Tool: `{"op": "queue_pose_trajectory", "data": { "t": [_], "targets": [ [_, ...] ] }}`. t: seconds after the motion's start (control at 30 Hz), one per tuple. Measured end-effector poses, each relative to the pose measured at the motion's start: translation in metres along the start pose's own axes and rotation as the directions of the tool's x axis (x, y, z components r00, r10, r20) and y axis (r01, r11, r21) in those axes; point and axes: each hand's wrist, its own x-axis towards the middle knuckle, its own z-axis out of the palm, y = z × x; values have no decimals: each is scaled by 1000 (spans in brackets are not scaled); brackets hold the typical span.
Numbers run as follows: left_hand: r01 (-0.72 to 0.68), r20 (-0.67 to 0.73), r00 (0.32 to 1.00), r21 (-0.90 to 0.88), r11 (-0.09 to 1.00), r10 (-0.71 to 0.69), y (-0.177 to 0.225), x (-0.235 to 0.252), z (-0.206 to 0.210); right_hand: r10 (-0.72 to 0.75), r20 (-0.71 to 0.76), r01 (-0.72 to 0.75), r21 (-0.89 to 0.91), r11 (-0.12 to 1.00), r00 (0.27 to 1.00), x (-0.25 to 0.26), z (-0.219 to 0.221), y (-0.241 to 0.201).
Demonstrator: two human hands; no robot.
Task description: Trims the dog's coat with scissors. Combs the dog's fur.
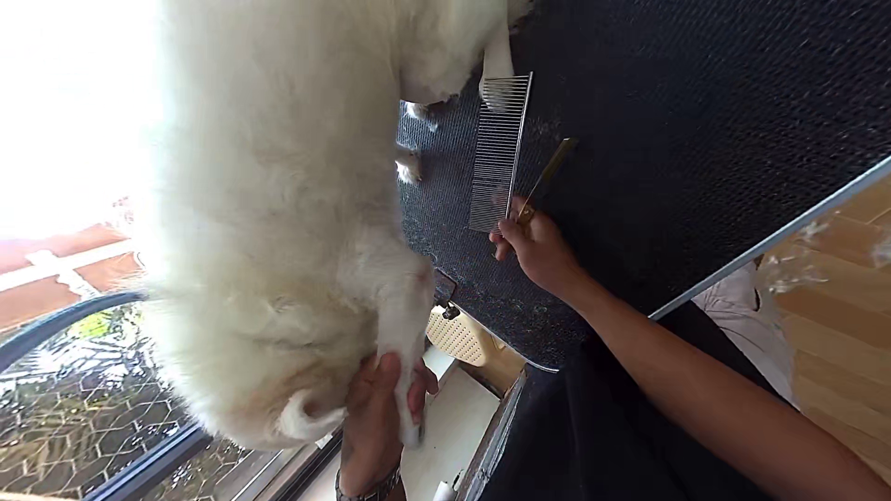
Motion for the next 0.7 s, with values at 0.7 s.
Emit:
{"op": "queue_pose_trajectory", "data": {
  "t": [0.7],
  "targets": [
    [97, 33, 995, -69, 993, -95, 18, -6, 1, -578, 259, 626, -173, 761, 774, 26, 76, -24]
  ]
}}
